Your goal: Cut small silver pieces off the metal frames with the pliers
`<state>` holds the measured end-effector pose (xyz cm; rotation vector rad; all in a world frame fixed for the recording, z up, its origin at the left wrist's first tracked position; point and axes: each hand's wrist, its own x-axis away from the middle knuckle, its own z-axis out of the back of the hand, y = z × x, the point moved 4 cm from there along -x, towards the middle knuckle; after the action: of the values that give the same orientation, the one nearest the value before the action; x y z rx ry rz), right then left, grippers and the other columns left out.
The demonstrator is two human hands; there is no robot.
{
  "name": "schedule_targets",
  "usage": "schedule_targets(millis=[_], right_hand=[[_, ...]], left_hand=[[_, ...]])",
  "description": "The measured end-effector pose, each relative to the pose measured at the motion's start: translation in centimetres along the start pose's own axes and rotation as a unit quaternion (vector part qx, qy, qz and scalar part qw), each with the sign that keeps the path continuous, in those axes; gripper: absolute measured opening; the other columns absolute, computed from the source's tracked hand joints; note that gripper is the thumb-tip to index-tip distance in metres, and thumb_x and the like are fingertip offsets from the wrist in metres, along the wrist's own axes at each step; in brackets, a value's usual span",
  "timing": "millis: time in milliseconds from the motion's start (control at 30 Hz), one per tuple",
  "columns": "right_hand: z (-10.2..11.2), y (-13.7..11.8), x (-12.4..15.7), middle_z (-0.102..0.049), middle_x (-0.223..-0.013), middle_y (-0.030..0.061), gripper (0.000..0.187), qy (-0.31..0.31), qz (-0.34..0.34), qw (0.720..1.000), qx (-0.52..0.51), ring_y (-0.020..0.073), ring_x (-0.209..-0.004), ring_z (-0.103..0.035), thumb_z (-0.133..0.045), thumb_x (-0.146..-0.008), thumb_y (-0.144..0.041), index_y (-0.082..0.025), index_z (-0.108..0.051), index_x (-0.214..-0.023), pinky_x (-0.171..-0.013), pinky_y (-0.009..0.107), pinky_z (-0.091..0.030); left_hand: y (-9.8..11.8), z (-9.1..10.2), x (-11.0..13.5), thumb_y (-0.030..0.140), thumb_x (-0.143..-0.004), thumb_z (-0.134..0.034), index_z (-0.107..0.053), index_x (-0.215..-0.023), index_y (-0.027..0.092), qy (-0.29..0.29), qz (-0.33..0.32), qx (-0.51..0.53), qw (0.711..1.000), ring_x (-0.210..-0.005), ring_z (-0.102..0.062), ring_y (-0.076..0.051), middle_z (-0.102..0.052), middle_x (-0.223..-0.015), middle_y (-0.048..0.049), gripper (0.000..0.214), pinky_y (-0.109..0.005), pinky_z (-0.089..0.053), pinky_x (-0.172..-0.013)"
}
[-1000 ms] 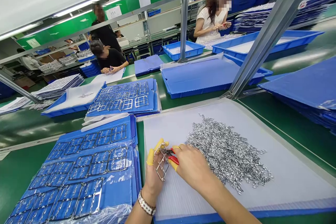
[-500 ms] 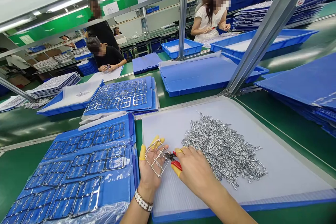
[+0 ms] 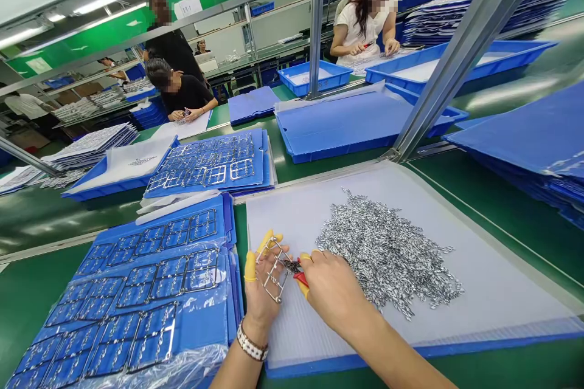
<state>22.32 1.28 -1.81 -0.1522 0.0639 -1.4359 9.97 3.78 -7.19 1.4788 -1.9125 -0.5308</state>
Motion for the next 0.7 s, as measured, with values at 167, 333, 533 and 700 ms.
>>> schedule_targets(millis=[167, 333, 533, 700], right_hand=[[0.0, -0.4, 0.9, -0.066, -0.087, 0.0097, 0.014, 0.005, -0.005, 1.000, -0.001, 0.0274, -0.088, -0.060, -0.054, -0.084, -0.025, -0.018, -0.063, -0.091, -0.073, 0.038, -0.038], [-0.5, -1.4, 1.2, -0.066, -0.091, 0.0090, 0.016, -0.007, 0.019, 0.999, -0.030, 0.0276, -0.091, -0.058, -0.055, -0.082, -0.027, -0.019, -0.064, -0.093, -0.076, 0.039, -0.037], [-0.7, -1.4, 1.1, -0.066, -0.092, 0.0089, 0.020, -0.013, 0.025, 0.999, -0.044, 0.0283, -0.091, -0.058, -0.053, -0.083, -0.028, -0.018, -0.064, -0.096, -0.076, 0.040, -0.037], [-0.4, -1.7, 1.2, -0.066, -0.092, 0.0093, 0.017, -0.024, 0.020, 0.999, -0.036, 0.0282, -0.092, -0.059, -0.055, -0.083, -0.026, -0.018, -0.064, -0.094, -0.076, 0.039, -0.038]], left_hand=[[0.1, 0.1, -0.2, 0.058, -0.084, -0.044, -0.064, -0.116, 0.018, 0.019, 0.009, 0.021, 1.000, -0.102, -0.061, -0.027, -0.062, -0.121, -0.0136, 0.056, -0.041, -0.046, -0.090], [0.1, 0.0, -0.2, 0.057, -0.084, -0.045, -0.065, -0.114, 0.017, 0.033, 0.003, 0.018, 0.999, -0.103, -0.061, -0.026, -0.063, -0.119, -0.0137, 0.055, -0.039, -0.043, -0.095], [0.3, -0.1, -0.1, 0.056, -0.084, -0.045, -0.065, -0.114, 0.017, 0.033, -0.020, -0.005, 0.999, -0.102, -0.061, -0.025, -0.065, -0.118, -0.0117, 0.053, -0.039, -0.038, -0.101], [0.2, 0.0, 0.1, 0.055, -0.084, -0.047, -0.064, -0.116, 0.018, 0.040, -0.027, -0.020, 0.999, -0.103, -0.060, -0.024, -0.064, -0.120, -0.0116, 0.051, -0.039, -0.037, -0.102]])
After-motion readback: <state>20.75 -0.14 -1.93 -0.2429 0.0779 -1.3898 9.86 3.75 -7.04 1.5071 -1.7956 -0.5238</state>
